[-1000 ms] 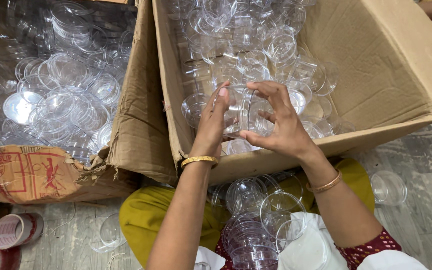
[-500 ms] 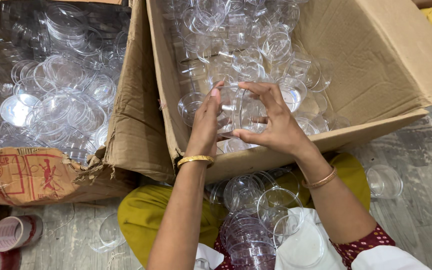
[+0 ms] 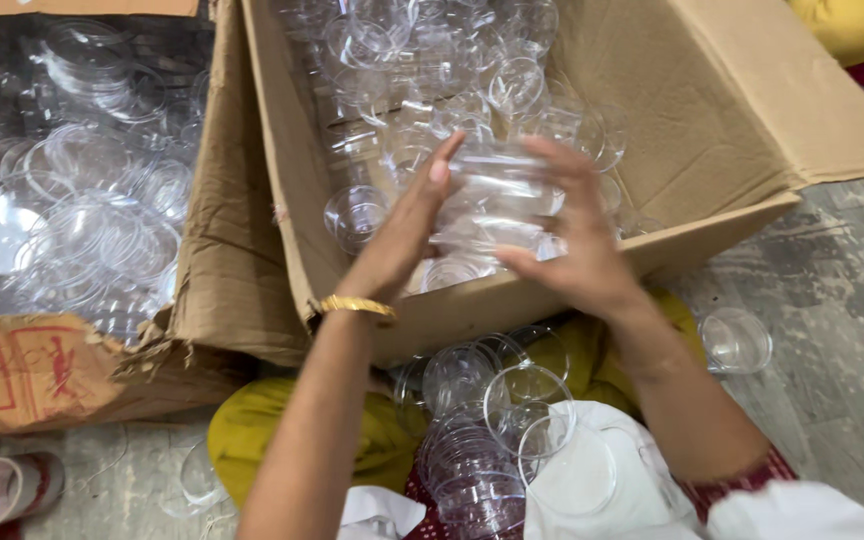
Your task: The person sits on the floor between open cardboard boxes filled with clear plastic containers. They pick up round tubs and square containers one at a time, fit them together, and stack the assembled sets back into the boxes, occasionally reaching across boxes to gather loose pieces.
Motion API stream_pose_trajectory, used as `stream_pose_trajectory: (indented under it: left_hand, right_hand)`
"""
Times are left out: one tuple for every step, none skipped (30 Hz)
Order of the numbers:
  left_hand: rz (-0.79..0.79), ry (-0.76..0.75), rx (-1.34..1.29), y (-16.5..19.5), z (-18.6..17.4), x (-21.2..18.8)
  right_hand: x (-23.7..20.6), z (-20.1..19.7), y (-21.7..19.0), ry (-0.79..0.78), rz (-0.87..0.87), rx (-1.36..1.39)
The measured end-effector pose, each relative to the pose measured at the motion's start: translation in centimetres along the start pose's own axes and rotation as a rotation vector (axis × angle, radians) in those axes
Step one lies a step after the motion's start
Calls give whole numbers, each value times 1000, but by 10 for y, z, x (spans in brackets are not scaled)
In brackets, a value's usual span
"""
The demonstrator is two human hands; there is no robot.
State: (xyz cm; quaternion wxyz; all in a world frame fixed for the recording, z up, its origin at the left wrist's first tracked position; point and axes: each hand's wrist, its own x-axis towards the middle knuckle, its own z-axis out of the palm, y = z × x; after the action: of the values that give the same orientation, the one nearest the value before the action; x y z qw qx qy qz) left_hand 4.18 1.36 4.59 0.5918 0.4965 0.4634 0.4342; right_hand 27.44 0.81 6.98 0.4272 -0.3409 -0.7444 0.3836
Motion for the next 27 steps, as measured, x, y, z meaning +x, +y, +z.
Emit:
stream_pose_trajectory:
  left_hand:
    - [-94, -48, 79, -1, -8, 17]
    - [12, -8, 289, -3, -17, 40]
    - [115, 37, 497, -10, -26, 62]
    - [93, 79, 758, -20, -36, 83]
    - [72, 124, 1020, -34, -43, 102]
    - [-35, -14, 1154, -51, -44, 121]
    - [-146, -153, 1281, -68, -46, 138]
    - [-187, -364, 1346, -87, -46, 151]
    - [-227, -579, 1403, -104, -45, 163]
    - [-234, -644, 1390, -120, -42, 176]
    - [-240, -708, 1375, -134, -38, 187]
    - [-247, -771, 1358, -147, -35, 198]
    - [-231, -723, 1418, -160, -33, 206]
    - [-214, -676, 1476, -176, -29, 208]
    - [-189, -629, 1538, -190, -26, 211]
    - [-100, -554, 1432, -203, -23, 212]
    - [-16, -480, 1321, -216, -20, 212]
    - [62, -409, 1213, -225, -20, 211]
    - [25, -385, 1177, -232, -20, 210]
    - [-7, -361, 1143, -234, -20, 211]
    - [-40, -345, 1106, -234, -19, 211]
    - [-13, -216, 1080, -231, -20, 211]
    - [15, -89, 1049, -220, -21, 213]
    - [68, -21, 1148, -204, -24, 216]
    - [257, 96, 1052, -184, -29, 215]
    - [234, 253, 923, -165, -31, 210]
    - [6, 246, 607, -146, -36, 200]
  right_hand:
    - [-23, -24, 2, 79, -26, -36]
    - [-47, -52, 7, 196, -44, -69]
    - [-78, -80, 14, 353, -48, -153]
    - [-109, -107, 29, 501, -23, -269]
    - [-142, -133, 47, 607, 33, -395]
    - [-170, -160, 71, 676, 88, -597]
    - [-195, -184, 98, 637, 327, -883]
    - [-216, -199, 131, 579, 576, -1161]
    - [-234, -209, 164, 454, 691, -1207]
    - [-250, -214, 194, 328, 803, -1247]
    - [-265, -215, 218, 327, 840, -1203]
    - [-274, -217, 238, 324, 874, -1160]
    - [-277, -223, 254, 326, 920, -1123]
    - [-279, -226, 263, 328, 968, -1086]
    - [-276, -228, 268, 336, 1015, -1048]
    - [-273, -229, 270, 313, 996, -1074]
    - [-270, -230, 271, 287, 979, -1100]
    - [-268, -232, 271, 260, 965, -1120]
    - [-266, -231, 268, 230, 958, -1141]
    - [-263, -229, 266, 205, 952, -1161]
    - [-262, -227, 263, 178, 952, -1183]
    - [-262, -224, 260, 222, 853, -1179]
    - [-262, -222, 257, 268, 753, -1175]
    - [-264, -220, 254, 314, 658, -1168]
    - [-265, -219, 251, 314, 692, -1175]
    - [-266, -218, 248, 318, 725, -1180]
    - [-267, -218, 244, 324, 756, -1183]
